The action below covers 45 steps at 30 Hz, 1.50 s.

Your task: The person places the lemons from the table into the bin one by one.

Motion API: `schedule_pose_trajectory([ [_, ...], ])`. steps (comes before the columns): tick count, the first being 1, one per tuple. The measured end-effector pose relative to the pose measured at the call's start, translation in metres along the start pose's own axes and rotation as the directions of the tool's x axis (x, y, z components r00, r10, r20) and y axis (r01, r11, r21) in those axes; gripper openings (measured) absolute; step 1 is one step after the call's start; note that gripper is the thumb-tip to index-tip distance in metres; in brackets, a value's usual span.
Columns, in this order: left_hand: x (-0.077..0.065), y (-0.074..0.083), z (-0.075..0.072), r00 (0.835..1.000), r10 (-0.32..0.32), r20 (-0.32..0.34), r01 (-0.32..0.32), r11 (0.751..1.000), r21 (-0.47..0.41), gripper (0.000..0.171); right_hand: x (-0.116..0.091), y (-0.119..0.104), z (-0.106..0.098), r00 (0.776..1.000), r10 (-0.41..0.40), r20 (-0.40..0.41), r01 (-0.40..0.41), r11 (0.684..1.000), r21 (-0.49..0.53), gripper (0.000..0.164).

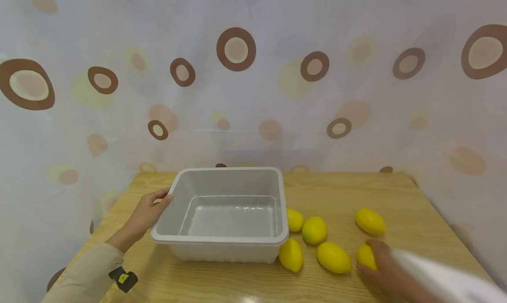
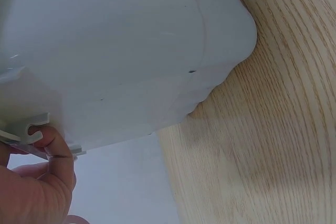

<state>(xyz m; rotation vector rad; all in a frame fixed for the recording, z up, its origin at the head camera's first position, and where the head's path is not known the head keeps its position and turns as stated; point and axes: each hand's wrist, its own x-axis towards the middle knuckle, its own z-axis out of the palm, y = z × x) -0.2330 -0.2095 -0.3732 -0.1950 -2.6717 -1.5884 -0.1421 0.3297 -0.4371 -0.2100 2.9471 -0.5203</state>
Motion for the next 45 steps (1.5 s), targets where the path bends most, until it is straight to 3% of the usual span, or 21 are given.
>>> schedule_pose_trajectory([
  [14,0.000,-0.001,0.001,1.000,0.006,-0.005,-0.006,1.000,-0.012,0.042,-0.004,0.014,-0.008,0.997,0.077,0.002,-0.077,0.996,-0.040,0.077],
  [21,-0.001,-0.001,0.001,1.000,-0.024,-0.003,0.024,0.999,-0.031,0.043,-0.009,0.009,-0.023,0.995,0.066,-0.068,-0.071,0.995,-0.065,0.076],
  [33,0.000,-0.002,0.001,1.000,-0.003,-0.007,0.002,1.000,-0.023,0.042,-0.012,-0.024,-0.056,0.979,0.023,-0.204,-0.036,0.998,-0.059,0.076],
  [45,0.000,0.000,0.001,1.000,-0.002,-0.006,0.002,1.000,-0.017,0.041,0.003,-0.070,-0.091,0.955,-0.103,-0.277,0.093,0.994,-0.052,0.071],
])
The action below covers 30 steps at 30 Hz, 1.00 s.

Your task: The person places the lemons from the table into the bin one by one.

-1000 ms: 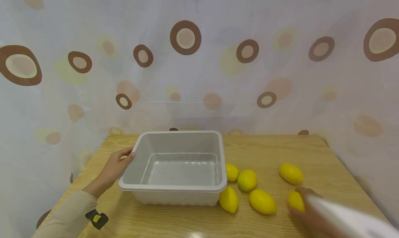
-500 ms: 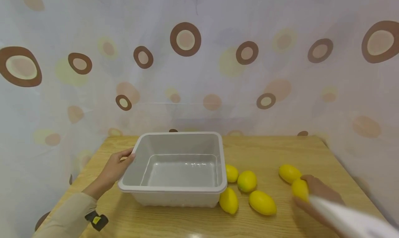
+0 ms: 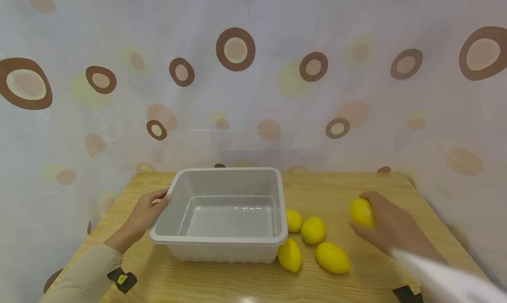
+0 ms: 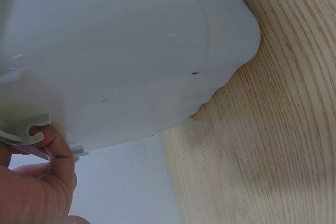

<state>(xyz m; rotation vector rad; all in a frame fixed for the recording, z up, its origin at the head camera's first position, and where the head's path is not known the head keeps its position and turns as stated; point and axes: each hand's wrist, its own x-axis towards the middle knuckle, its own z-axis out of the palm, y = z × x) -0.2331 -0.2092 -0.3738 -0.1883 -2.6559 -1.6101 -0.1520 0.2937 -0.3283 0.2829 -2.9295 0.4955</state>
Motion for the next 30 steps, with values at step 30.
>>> schedule_pose_trajectory([
  [30,-0.002,0.004,0.000,1.000,-0.015,0.009,0.015,1.000,-0.002,0.043,0.090,-0.141,-0.033,0.907,-0.416,-0.059,0.414,0.909,-0.041,0.050],
])
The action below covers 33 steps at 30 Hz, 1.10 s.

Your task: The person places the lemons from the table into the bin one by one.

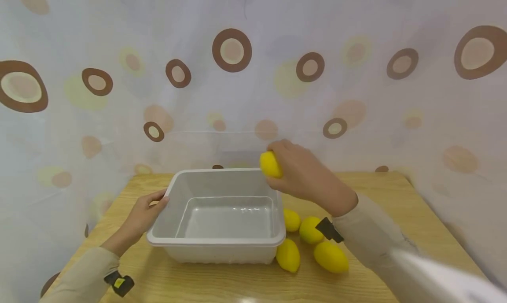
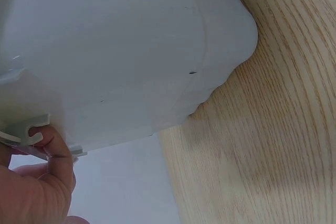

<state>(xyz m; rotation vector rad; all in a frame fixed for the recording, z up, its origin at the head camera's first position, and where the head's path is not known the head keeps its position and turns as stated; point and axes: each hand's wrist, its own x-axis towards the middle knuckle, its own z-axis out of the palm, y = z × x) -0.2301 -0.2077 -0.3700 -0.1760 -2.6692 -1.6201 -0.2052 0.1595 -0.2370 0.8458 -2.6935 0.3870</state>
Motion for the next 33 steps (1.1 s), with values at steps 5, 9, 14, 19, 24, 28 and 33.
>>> schedule_pose_trajectory([
  [5,0.001,-0.002,0.000,1.000,-0.007,0.007,0.007,1.000,0.016,0.045,0.021,-0.005,0.002,0.999,-0.038,0.034,0.037,0.999,0.030,0.049],
  [9,0.001,-0.004,-0.001,1.000,-0.002,0.014,0.002,1.000,0.014,0.045,0.035,-0.011,0.009,0.996,-0.053,0.069,0.049,0.997,0.056,0.049],
  [14,0.002,-0.006,0.000,1.000,0.002,0.006,-0.002,1.000,0.020,0.046,0.052,-0.021,0.023,0.988,-0.082,0.131,0.074,0.995,0.067,0.049],
  [19,0.002,-0.005,0.000,1.000,0.010,0.002,-0.010,1.000,0.024,0.046,0.067,-0.023,0.035,0.973,-0.142,0.183,0.130,0.989,0.075,0.047],
  [24,0.001,-0.004,-0.001,1.000,0.015,0.001,-0.015,1.000,0.019,0.047,0.080,-0.024,0.053,0.956,-0.162,0.245,0.138,0.984,0.109,0.043],
  [28,0.001,-0.003,-0.001,1.000,0.011,-0.001,-0.011,1.000,0.012,0.047,0.087,-0.022,0.073,0.936,-0.195,0.294,0.160,0.977,0.140,0.041],
  [33,0.000,-0.001,0.000,1.000,0.011,0.004,-0.011,1.000,0.016,0.046,0.095,-0.020,0.097,0.923,-0.171,0.344,0.131,0.982,0.137,0.045],
])
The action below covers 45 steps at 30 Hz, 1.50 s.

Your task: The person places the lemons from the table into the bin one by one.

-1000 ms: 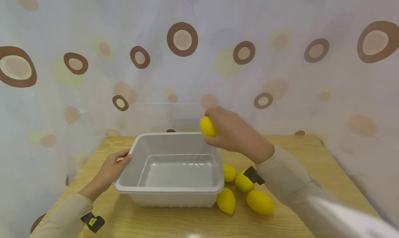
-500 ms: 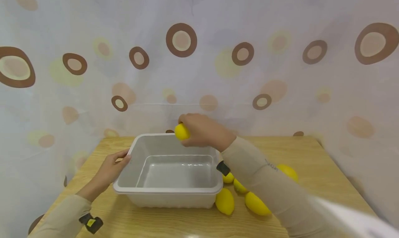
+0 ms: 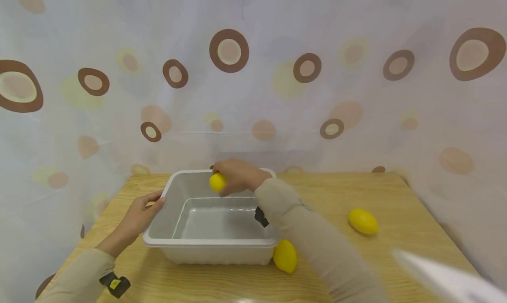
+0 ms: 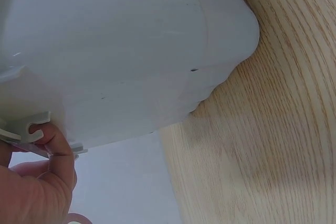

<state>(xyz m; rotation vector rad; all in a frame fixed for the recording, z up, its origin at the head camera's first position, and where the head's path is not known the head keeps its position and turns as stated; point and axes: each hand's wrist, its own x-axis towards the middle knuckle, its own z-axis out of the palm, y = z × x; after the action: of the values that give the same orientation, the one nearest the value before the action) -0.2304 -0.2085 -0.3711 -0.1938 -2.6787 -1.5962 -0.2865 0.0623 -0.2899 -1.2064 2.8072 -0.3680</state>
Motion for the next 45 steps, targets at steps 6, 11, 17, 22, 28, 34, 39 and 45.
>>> schedule_pose_trajectory([
  [6,-0.001,0.002,-0.001,1.000,0.001,0.002,-0.001,1.000,0.010,0.047,0.011,0.002,0.016,0.997,0.050,0.051,-0.050,0.999,0.000,0.042],
  [11,-0.001,0.002,-0.001,1.000,-0.006,-0.004,0.006,1.000,0.011,0.046,0.015,0.004,0.026,0.980,0.141,0.141,-0.146,0.989,0.028,0.039],
  [17,-0.001,0.002,0.000,1.000,-0.004,0.002,0.004,1.000,0.016,0.045,0.016,0.013,0.039,0.963,0.217,0.161,-0.218,0.976,-0.011,0.042],
  [22,0.000,0.002,-0.001,1.000,0.000,0.000,0.000,1.000,0.021,0.045,0.013,0.021,0.051,0.945,0.270,0.185,-0.273,0.962,-0.013,0.044],
  [28,0.000,0.001,0.000,1.000,-0.016,0.005,0.016,1.000,0.021,0.045,0.009,0.026,0.057,0.930,0.307,0.204,-0.315,0.949,0.007,0.045],
  [34,0.000,0.002,0.001,1.000,-0.014,0.011,0.013,1.000,0.016,0.046,0.008,0.028,0.058,0.922,0.322,0.215,-0.326,0.945,-0.021,0.043],
  [39,0.000,0.003,0.001,1.000,-0.011,0.004,0.011,1.000,0.021,0.046,0.007,0.028,0.061,0.895,0.374,0.244,-0.384,0.923,-0.006,0.045],
  [45,-0.001,0.005,0.002,1.000,-0.020,-0.005,0.020,1.000,0.020,0.045,0.006,0.029,0.064,0.870,0.418,0.262,-0.428,0.903,-0.020,0.044],
])
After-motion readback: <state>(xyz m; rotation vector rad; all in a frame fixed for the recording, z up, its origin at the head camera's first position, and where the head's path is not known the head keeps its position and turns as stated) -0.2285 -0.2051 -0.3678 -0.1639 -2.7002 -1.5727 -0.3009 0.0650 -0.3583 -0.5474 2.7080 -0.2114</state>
